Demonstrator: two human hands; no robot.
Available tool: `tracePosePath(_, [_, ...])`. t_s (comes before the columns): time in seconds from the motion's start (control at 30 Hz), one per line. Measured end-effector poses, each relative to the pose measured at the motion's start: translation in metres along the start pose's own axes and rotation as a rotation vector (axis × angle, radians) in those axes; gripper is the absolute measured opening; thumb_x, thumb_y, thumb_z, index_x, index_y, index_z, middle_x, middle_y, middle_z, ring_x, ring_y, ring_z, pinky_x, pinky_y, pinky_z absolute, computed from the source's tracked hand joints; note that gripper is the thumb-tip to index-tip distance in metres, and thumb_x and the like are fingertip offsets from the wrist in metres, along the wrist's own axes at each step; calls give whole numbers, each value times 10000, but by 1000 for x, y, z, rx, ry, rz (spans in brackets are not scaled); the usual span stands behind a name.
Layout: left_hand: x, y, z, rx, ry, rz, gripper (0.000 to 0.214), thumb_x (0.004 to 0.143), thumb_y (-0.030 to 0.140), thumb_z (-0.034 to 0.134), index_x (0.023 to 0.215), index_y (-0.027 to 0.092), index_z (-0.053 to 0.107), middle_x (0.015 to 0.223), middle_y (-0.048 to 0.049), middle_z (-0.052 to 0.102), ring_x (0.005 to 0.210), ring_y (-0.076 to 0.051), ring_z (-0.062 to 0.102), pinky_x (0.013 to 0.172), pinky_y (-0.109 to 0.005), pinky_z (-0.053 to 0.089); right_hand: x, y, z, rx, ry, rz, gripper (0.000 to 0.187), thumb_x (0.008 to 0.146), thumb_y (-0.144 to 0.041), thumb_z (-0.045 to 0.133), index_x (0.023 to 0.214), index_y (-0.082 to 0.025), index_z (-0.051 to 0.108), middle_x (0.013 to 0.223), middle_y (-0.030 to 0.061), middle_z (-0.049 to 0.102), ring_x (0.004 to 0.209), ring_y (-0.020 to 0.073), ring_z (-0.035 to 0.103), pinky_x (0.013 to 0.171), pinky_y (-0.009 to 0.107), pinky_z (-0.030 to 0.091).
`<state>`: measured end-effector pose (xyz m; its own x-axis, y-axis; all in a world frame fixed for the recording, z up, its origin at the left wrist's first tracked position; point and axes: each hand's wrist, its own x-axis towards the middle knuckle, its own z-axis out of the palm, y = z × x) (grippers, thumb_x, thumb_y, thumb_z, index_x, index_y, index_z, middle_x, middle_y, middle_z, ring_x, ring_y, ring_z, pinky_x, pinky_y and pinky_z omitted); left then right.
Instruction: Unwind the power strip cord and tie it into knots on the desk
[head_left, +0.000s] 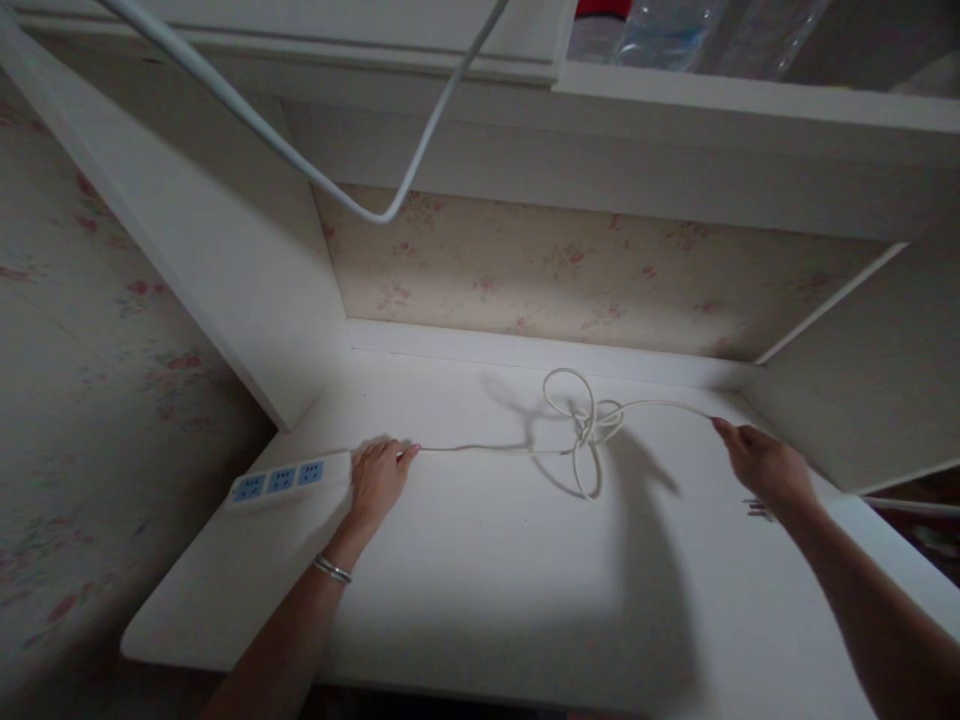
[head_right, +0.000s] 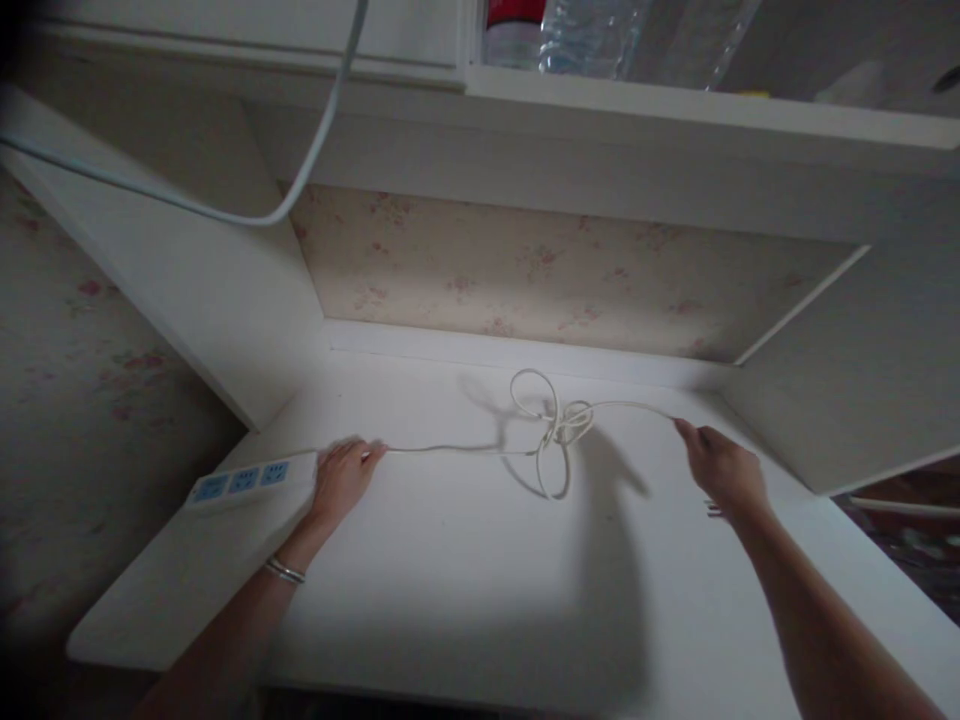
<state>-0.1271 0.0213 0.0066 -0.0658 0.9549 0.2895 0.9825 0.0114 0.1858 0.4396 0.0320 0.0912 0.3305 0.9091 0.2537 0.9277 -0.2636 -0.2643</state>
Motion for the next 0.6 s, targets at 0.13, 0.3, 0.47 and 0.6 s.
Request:
tracePosePath(0.13, [5, 2, 1, 29, 12, 2, 364, 933, 416, 364, 872, 200, 651, 940, -106, 657, 930, -272, 572, 804, -388, 385, -9, 32, -1, 155, -92, 59, 433, 832, -483, 414, 1015, -192, 676, 896, 164, 685, 684, 268, 607, 640, 399, 420])
tracePosePath(0.3, [4, 43, 3, -127, 6, 190, 373, 881, 108, 381, 1175, 213, 584, 1127, -103, 614, 1069, -241, 540, 963, -397, 372, -24, -11, -8, 437, -319, 77, 528, 794, -527, 467, 1152, -193, 667, 843, 113, 691, 628, 210, 609, 564, 322, 452])
tracePosePath(0.47, [3, 123, 10, -410, -118, 480, 391, 926, 259, 408, 1300, 166, 474, 1296, -104, 540, 1209, -207, 473, 1041, -347, 371, -33, -76, -29, 355, -487, -204, 554, 791, -653, 475, 928, -184, 735, 734, 69, 689, 637, 205, 601, 584, 296, 455])
tracePosePath(0.6, [4, 169, 18, -373, -229, 574, 403, 923, 337, 442, 1272, 139, 485, 1221, -133, 589, 1153, -229, 522, 987, -347, 407, -43, -106, -36, 507, -569, -331, 563, 819, -611, 476, 1125, -186, 682, 1001, 95, 708, 818, 225, 639, 698, 300, 485])
